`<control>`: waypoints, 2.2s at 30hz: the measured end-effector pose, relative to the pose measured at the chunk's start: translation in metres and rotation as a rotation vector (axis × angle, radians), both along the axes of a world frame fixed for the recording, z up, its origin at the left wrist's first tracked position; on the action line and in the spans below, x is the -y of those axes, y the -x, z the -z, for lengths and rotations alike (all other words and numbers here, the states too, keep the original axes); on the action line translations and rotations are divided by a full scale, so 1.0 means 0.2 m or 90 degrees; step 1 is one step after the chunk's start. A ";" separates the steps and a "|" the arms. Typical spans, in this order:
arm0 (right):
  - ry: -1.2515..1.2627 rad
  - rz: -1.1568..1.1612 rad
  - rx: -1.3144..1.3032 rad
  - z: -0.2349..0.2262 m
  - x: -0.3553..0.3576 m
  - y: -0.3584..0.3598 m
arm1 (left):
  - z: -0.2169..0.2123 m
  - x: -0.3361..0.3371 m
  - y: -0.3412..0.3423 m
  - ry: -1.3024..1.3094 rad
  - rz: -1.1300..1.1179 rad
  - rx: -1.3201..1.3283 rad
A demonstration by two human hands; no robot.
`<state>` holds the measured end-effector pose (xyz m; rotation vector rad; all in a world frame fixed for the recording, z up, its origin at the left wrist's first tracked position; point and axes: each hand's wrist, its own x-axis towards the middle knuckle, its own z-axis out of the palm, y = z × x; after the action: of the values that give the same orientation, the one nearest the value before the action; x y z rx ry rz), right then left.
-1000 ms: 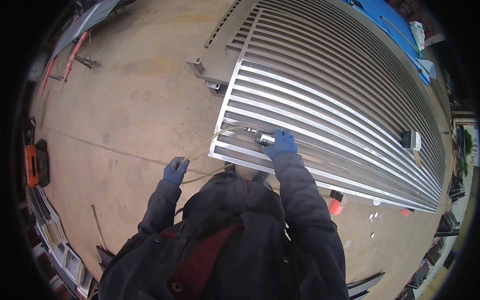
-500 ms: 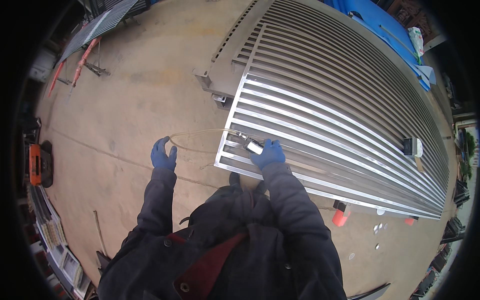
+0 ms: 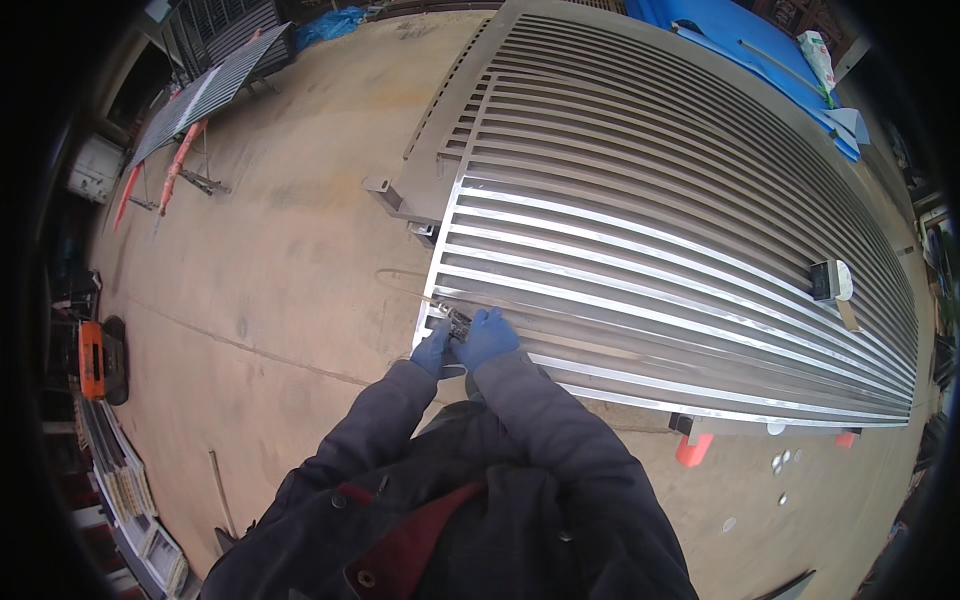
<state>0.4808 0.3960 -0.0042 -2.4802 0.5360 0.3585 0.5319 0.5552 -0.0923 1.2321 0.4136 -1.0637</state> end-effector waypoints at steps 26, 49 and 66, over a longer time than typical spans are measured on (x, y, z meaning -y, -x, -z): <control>-0.115 -0.039 0.141 0.22 0.52 0.78 | -0.31 -0.32 -0.27 -0.341 -0.127 0.507; -0.073 -0.071 0.168 0.12 0.06 0.00 | -0.08 0.35 -0.25 -0.344 -0.036 0.322; 0.198 0.114 -0.001 0.10 -0.15 -0.26 | -0.15 -0.42 -1.26 -0.583 0.444 1.228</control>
<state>0.5335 0.4250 -0.0249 -2.6979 0.8652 0.2188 0.7840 0.6382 -0.0623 2.6574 -1.2351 0.2932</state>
